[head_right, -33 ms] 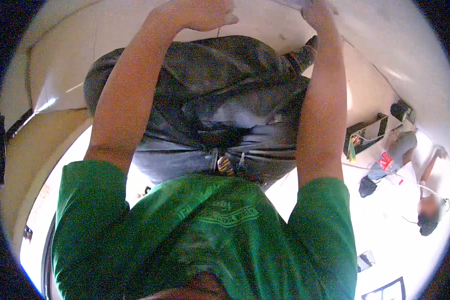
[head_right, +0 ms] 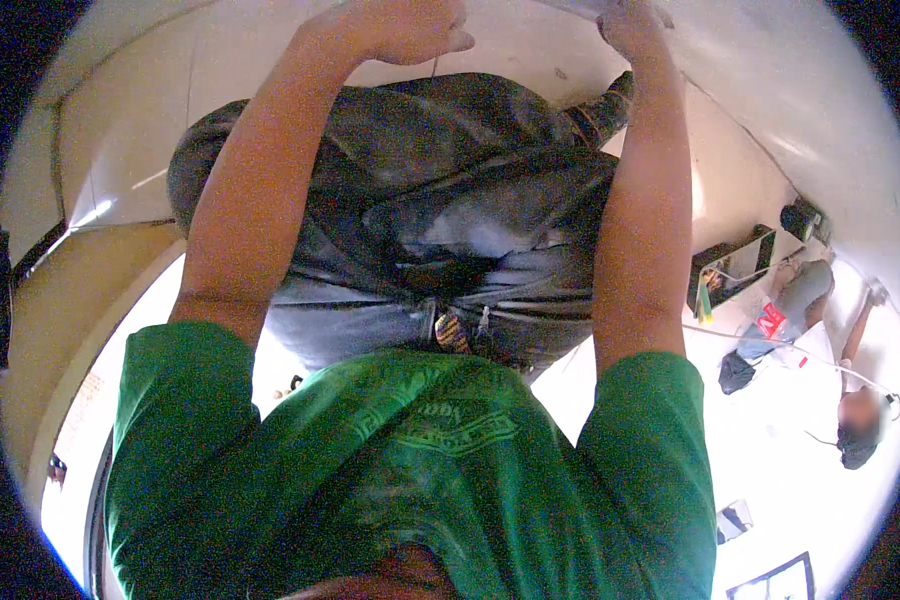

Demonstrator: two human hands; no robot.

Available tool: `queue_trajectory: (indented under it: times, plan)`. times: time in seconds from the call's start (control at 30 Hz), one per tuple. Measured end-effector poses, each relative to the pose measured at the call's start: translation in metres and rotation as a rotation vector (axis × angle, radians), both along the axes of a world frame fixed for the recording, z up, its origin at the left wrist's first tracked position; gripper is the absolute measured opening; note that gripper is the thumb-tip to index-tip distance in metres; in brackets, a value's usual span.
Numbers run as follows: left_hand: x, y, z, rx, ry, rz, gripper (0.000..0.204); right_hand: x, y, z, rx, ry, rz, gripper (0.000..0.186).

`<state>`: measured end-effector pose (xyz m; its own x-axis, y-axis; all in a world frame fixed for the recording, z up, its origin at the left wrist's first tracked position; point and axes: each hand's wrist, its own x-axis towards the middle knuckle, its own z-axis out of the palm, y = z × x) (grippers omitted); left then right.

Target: Sanding down a plastered wall to prepare it for painting.

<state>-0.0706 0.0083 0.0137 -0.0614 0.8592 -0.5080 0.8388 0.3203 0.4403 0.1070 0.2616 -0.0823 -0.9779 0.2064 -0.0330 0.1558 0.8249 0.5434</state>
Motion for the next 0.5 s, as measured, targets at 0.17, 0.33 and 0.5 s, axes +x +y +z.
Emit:
queue_trajectory:
  times: [0.17,0.33,0.5]
  plan:
    - [-0.002,-0.005,-0.003,0.026,-0.029,0.029,0.042,0.005,-0.018,0.021,-1.123,0.671,-0.625,0.024]
    - [-0.001,0.004,-0.005,-0.06,0.024,-0.022,0.043,0.007,0.005,0.001,-0.264,-0.074,-0.119,0.023]
    - [0.001,-0.002,-0.003,0.02,0.007,0.016,0.043,0.008,0.007,-0.001,-0.05,-0.065,-0.049,0.019]
